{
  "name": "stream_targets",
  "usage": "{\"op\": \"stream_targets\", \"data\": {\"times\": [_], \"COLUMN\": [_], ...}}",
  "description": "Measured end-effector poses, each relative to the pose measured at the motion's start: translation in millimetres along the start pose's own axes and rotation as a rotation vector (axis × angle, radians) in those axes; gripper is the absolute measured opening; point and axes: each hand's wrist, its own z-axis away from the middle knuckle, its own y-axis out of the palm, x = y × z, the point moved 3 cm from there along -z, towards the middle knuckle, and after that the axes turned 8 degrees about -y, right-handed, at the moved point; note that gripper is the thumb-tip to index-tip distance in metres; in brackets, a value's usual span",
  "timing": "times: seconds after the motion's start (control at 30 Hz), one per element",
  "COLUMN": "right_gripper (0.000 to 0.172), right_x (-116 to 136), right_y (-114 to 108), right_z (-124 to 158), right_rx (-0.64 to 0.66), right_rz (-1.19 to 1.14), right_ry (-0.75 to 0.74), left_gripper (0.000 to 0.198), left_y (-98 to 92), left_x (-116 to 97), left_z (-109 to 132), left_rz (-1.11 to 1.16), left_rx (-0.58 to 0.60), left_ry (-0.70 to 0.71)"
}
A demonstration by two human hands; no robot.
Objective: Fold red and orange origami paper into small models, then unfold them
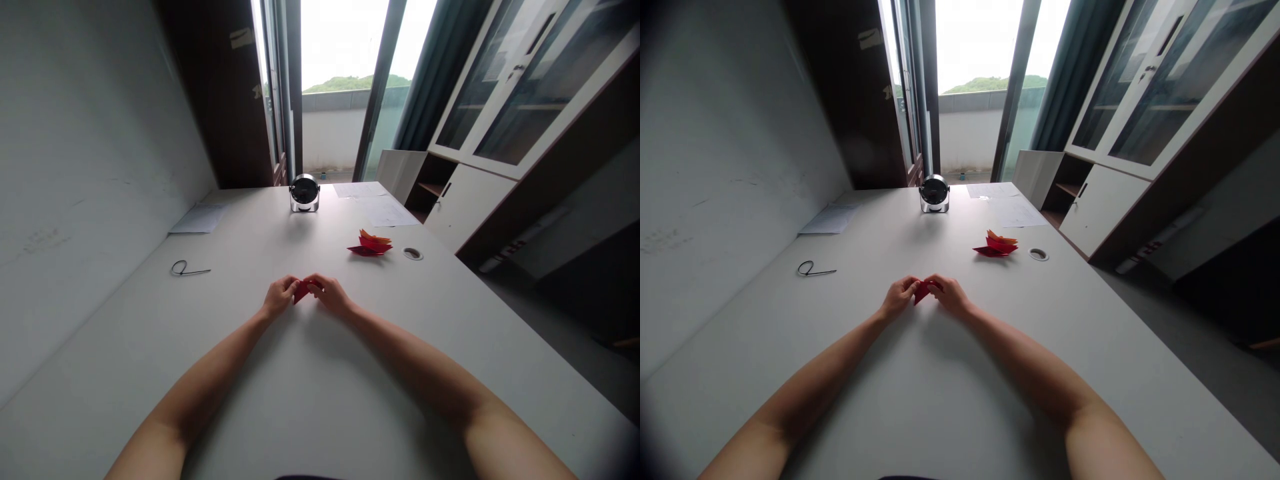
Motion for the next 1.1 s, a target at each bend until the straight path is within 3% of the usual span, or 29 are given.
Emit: {"op": "stream_targets", "data": {"times": [0.23,0.47,0.63,0.83,1.1], "right_gripper": [0.018,0.018,0.021,0.036,0.032], "right_x": [-4,-7,-10,-11,-16], "right_y": [-3,-3,-3,-3,-1], "right_z": [0,-1,-2,-2,-3], "right_rx": [-0.026,-0.092,-0.115,-0.092,-0.07], "right_rz": [0.025,-0.011,-0.135,-0.269,-0.371], "right_ry": [0.009,0.027,0.037,0.017,0.057], "left_gripper": [0.031,0.031,0.032,0.032,0.032], "left_y": [-0.8,-5.2,-4.3,-2.0,-2.0], "left_x": [4,8,12,11,14], "left_z": [-2,-6,-7,-7,-8], "left_rz": [0.013,0.04,0.119,0.195,0.2], "left_rx": [-0.006,-0.088,-0.045,0.009,0.005], "left_ry": [-0.004,0.006,-0.03,-0.021,-0.028]}}
